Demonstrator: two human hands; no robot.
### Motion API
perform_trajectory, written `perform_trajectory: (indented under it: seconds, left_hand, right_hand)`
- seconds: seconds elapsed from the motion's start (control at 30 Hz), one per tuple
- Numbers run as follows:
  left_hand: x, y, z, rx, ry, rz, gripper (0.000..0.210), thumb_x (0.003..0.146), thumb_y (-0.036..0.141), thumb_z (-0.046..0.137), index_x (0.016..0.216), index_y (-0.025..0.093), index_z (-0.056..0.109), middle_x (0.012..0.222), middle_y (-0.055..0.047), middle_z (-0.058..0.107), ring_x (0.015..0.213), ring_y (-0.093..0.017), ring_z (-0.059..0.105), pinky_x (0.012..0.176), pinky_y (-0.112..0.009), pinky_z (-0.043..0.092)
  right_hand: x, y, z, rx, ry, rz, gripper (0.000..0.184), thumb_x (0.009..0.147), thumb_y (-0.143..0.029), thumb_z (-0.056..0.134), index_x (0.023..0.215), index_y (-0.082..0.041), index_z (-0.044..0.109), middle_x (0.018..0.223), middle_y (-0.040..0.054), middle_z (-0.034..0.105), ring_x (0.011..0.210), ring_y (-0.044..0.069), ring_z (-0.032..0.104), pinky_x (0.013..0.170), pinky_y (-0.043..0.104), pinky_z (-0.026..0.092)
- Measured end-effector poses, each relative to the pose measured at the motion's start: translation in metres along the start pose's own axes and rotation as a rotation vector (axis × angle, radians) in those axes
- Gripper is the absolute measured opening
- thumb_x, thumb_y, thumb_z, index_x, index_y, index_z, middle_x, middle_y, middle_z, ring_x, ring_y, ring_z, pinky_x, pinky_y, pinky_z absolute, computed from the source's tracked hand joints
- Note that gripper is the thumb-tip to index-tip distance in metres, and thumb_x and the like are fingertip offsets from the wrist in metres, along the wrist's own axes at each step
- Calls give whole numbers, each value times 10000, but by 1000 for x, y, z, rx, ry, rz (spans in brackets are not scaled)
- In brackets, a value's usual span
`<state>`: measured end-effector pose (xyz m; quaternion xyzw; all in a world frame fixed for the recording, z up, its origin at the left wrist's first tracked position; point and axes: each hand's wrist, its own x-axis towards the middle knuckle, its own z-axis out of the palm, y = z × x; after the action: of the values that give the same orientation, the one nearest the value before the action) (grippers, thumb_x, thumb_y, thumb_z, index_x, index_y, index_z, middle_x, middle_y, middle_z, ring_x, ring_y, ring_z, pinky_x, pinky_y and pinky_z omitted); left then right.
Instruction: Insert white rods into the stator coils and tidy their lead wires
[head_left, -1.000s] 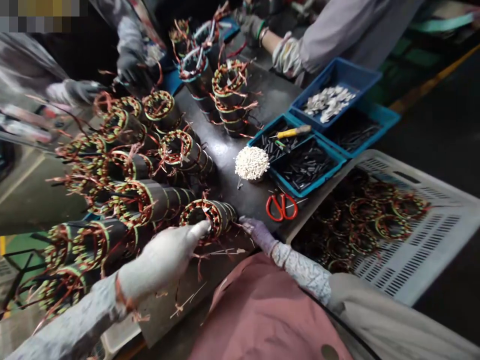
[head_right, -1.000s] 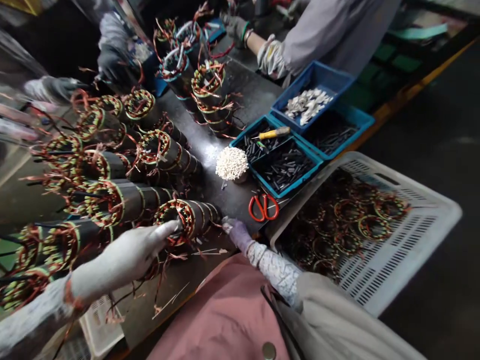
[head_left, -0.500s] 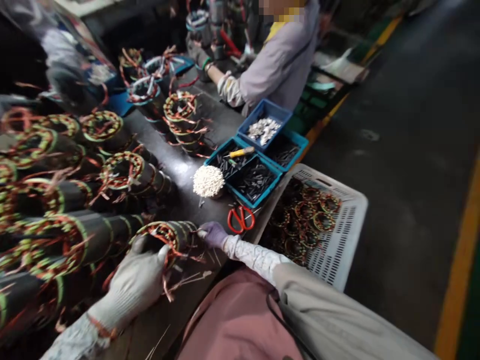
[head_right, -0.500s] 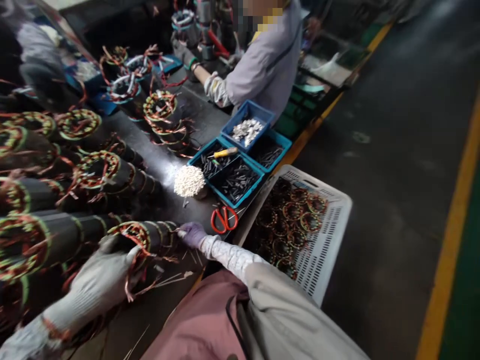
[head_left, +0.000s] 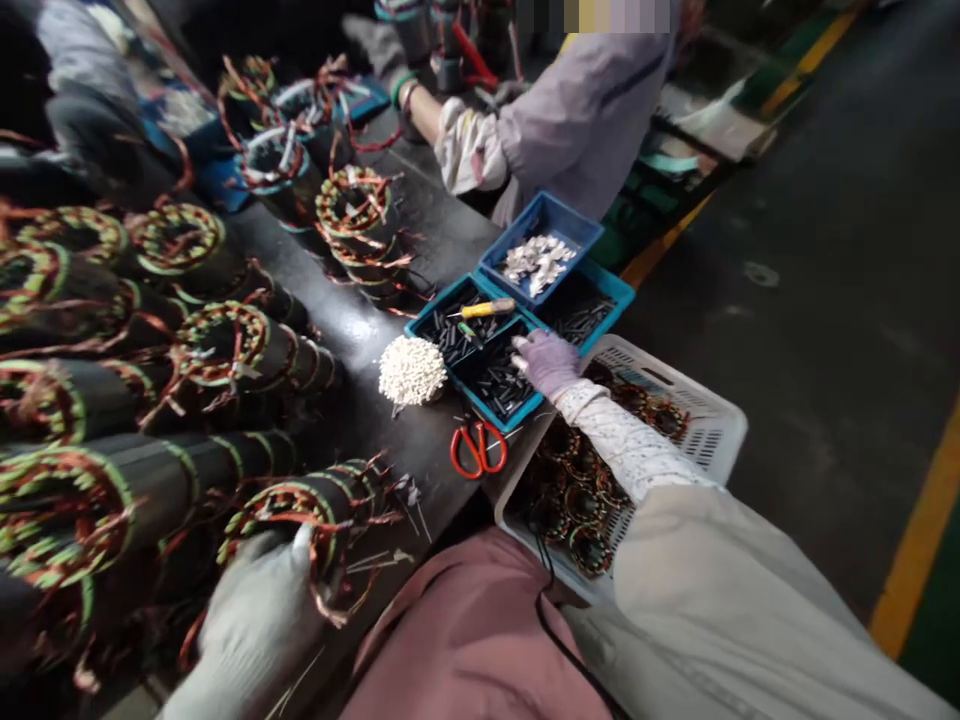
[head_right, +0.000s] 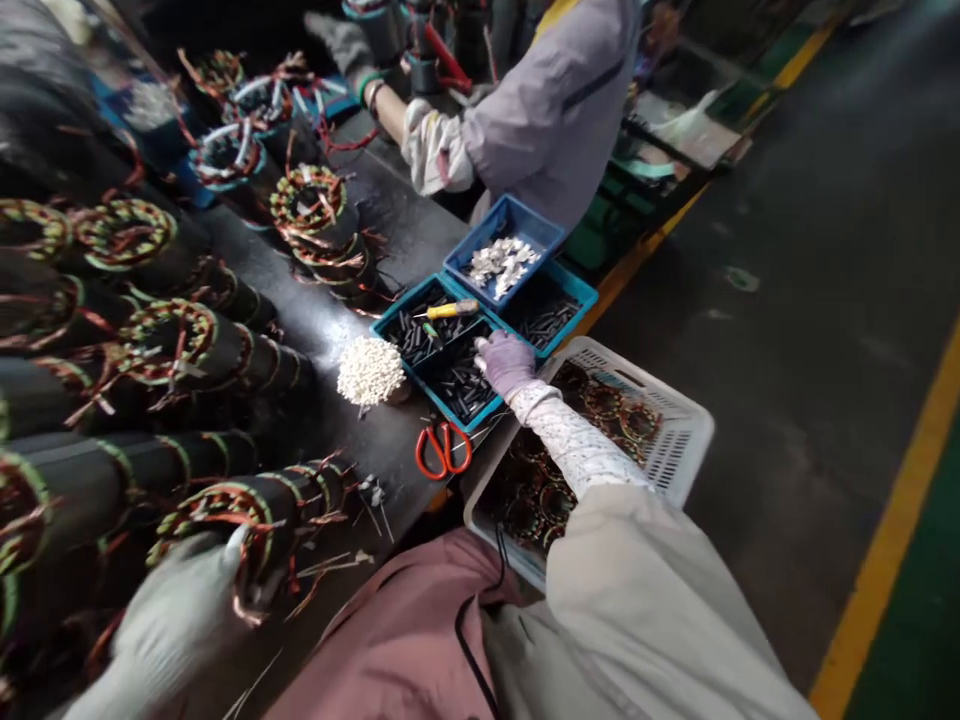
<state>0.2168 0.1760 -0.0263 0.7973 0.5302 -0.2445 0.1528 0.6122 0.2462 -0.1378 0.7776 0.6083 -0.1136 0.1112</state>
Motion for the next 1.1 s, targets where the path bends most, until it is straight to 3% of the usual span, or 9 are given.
perform_trajectory:
  seconds: [0.1, 0.23, 0.5, 0.63, 0.73, 0.83, 0.97, 1.0, 1.1]
  left_hand:
    - [0, 2, -7, 36, -86, 12, 370, 783, 327, 450, 1077, 187, 626, 1009, -125, 690, 959, -277, 623, 826, -373, 458]
    - [-3, 1, -8, 101, -148, 64, 305, 757, 266, 492, 1007, 156, 625, 873, -117, 703, 841, -252, 635, 822, -368, 441]
    - [-13, -4, 4, 123, 3, 122, 291, 744, 230, 503, 999, 130, 602, 769, -110, 701, 772, -266, 639, 820, -399, 436]
    - [-14, -6, 6, 118, 30, 129, 281, 747, 245, 508, 987, 138, 608, 757, -104, 701, 768, -257, 641, 832, -393, 431]
    - [-14, -7, 6, 126, 32, 136, 307, 726, 229, 510, 1000, 129, 605, 753, -101, 700, 761, -259, 638, 829, -391, 426]
    - [-13, -7, 7, 96, 24, 137, 329, 720, 234, 516, 1022, 132, 598, 752, -95, 697, 755, -252, 636, 841, -392, 413]
    - [-13, -7, 6, 55, 27, 124, 352, 740, 297, 523, 1043, 131, 594, 745, -106, 689, 772, -262, 628, 820, -396, 412]
    - [-14, -7, 5, 55, 29, 121, 347, 741, 305, 522, 1031, 130, 596, 742, -110, 686, 776, -268, 625, 805, -396, 415]
    - [-15, -8, 4, 68, 46, 115, 332, 713, 288, 534, 1002, 137, 597, 742, -117, 679, 803, -292, 619, 750, -389, 427]
  right_hand:
    - [4, -13, 7, -104, -8, 3, 331, 904, -344, 454, 1147, -183, 609, 1153, 172, 565, 981, 272, 552, 713, 330, 423]
    - [8, -19, 13, -125, -48, -3, 350, 901, -406, 440, 1106, -208, 643, 1132, 151, 569, 968, 278, 554, 705, 338, 414]
    - [-4, -37, 7, -224, 8, -122, 276, 890, -257, 446, 1027, -140, 654, 1075, 171, 621, 1008, 288, 534, 745, 365, 366]
    - [-7, -40, 8, -232, -27, -167, 257, 882, -229, 440, 962, -161, 675, 987, 148, 675, 992, 275, 555, 782, 396, 334]
    - [-4, -31, 8, -158, -11, -97, 294, 891, -286, 435, 1029, -179, 672, 963, 144, 692, 965, 275, 583, 773, 398, 357]
    - [-7, -21, 0, 78, 101, 50, 347, 885, -284, 437, 1144, -172, 639, 1011, 153, 691, 968, 279, 605, 765, 400, 410]
    - [-62, -49, -23, 808, 278, 65, 320, 815, -303, 507, 1041, -167, 688, 996, 112, 698, 900, 226, 631, 727, 342, 482]
    - [-86, -66, -28, 1017, 229, 22, 304, 785, -333, 540, 976, -163, 705, 939, 99, 702, 826, 211, 638, 680, 325, 496]
    - [-156, -128, -33, 1457, -229, -37, 346, 712, -405, 615, 924, -148, 711, 673, 37, 652, 506, 127, 552, 454, 259, 455]
